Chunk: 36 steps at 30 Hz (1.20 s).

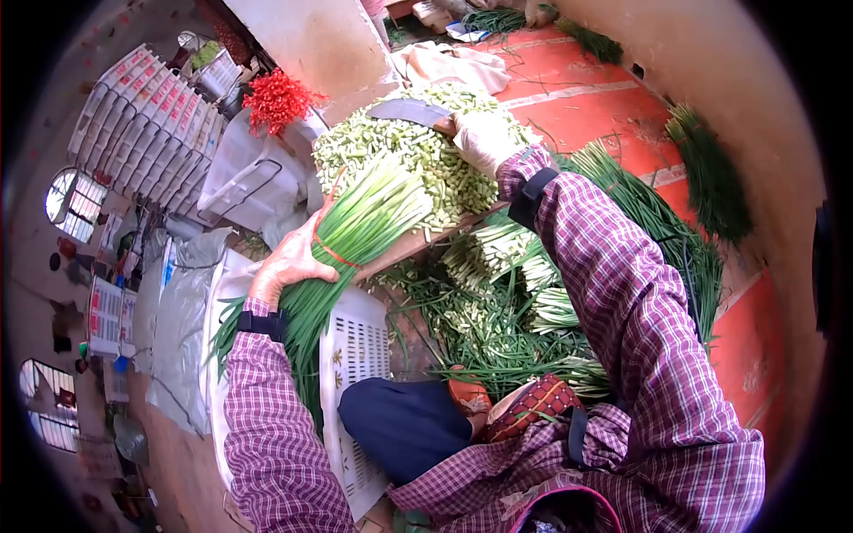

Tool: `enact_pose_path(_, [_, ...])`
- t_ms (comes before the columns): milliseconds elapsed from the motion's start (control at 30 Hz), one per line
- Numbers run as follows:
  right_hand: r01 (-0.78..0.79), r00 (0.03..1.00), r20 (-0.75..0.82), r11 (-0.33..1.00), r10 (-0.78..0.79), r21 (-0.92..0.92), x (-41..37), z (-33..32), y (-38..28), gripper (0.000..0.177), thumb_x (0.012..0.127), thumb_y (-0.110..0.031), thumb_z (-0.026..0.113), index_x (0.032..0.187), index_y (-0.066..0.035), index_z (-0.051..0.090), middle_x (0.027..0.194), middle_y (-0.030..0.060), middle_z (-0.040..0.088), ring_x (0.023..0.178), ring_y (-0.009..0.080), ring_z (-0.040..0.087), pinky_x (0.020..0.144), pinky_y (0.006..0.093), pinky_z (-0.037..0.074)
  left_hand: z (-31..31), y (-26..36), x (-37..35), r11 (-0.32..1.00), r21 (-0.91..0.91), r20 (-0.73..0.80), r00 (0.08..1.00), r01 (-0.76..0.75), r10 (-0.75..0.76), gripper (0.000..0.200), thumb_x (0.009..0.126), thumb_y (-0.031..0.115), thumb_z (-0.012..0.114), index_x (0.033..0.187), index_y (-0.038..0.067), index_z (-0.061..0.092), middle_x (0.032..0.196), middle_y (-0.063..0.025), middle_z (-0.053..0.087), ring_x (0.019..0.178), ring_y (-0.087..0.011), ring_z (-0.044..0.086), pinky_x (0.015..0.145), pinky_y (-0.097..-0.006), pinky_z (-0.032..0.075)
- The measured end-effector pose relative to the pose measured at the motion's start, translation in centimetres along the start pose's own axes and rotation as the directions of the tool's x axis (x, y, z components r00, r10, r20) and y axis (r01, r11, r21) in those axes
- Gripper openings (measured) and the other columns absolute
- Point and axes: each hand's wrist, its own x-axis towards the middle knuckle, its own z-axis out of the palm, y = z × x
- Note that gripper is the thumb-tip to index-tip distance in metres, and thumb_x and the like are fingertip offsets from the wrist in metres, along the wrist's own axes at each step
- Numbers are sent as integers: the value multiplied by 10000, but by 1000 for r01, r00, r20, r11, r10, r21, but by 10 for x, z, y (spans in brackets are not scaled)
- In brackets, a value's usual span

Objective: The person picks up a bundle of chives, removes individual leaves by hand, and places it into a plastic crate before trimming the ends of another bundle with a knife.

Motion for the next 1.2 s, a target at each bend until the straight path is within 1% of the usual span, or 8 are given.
enact_pose_path(167, [-131,984,134,984,114,124,-3,-20,-10,298,885,-323,599,1029,-77,687,880,187,692,849,341,676,747,413,514,7,-8,20,982,-150,-102,990,-116,102,1369,507,377,917,1551,68,86,1503,-231,332,1388,-354,347,1143,-407,275])
enact_pose_path(267, [-115,993,24,931,113,347,-27,-23,-4,351,891,-277,602,1179,-76,592,909,172,674,808,319,664,712,403,510,28,16,38,947,285,-275,934,-146,227,1439,470,508,911,1550,66,68,1526,-243,271,1431,-390,239,1166,-541,155])
enact_pose_path(400, [-92,995,46,655,87,750,-72,-23,-6,460,943,-277,657,1289,-14,507,910,-1,583,709,68,513,647,224,458,41,21,55,936,349,-273,949,-54,156,1372,519,500,888,1546,62,91,1531,-242,266,1430,-399,237,1147,-604,146])
enact_pose_path(433, [-226,974,183,688,136,689,-89,-61,-31,448,947,-225,651,1304,-9,489,886,-4,589,668,59,518,600,215,451,52,31,52,899,438,-284,947,-12,151,1321,537,465,882,1529,13,135,1505,-246,308,1426,-396,249,1145,-548,189])
enact_pose_path(633, [-63,998,20,901,60,428,-157,-87,-75,290,955,-267,587,1169,-71,566,806,170,634,719,348,645,624,408,505,85,45,52,828,560,-430,861,20,270,1201,555,380,875,1473,-49,230,1466,-251,344,1400,-383,282,1145,-498,229])
enact_pose_path(900, [-74,990,130,980,50,185,-165,-47,-72,371,973,-241,559,1310,-88,530,732,165,626,618,323,629,574,404,493,38,48,57,911,410,-259,954,-33,151,1316,494,491,898,1451,-111,224,1465,-293,336,1408,-401,270,1160,-502,217])
enact_pose_path(967, [-232,963,238,834,125,501,-163,-41,-67,380,980,-261,522,1321,-93,517,764,199,635,664,377,634,590,447,491,19,45,70,917,375,-248,939,-134,238,1342,489,510,898,1456,-120,212,1455,-323,344,1397,-394,307,1160,-456,246])
enact_pose_path(1200, [-138,976,201,947,81,290,-161,-56,-70,377,977,-238,546,1310,-63,524,749,182,633,641,319,628,596,375,488,45,48,98,904,426,-45,999,36,-18,1436,429,532,905,1491,-87,161,1428,-302,400,1374,-401,358,1153,-445,279])
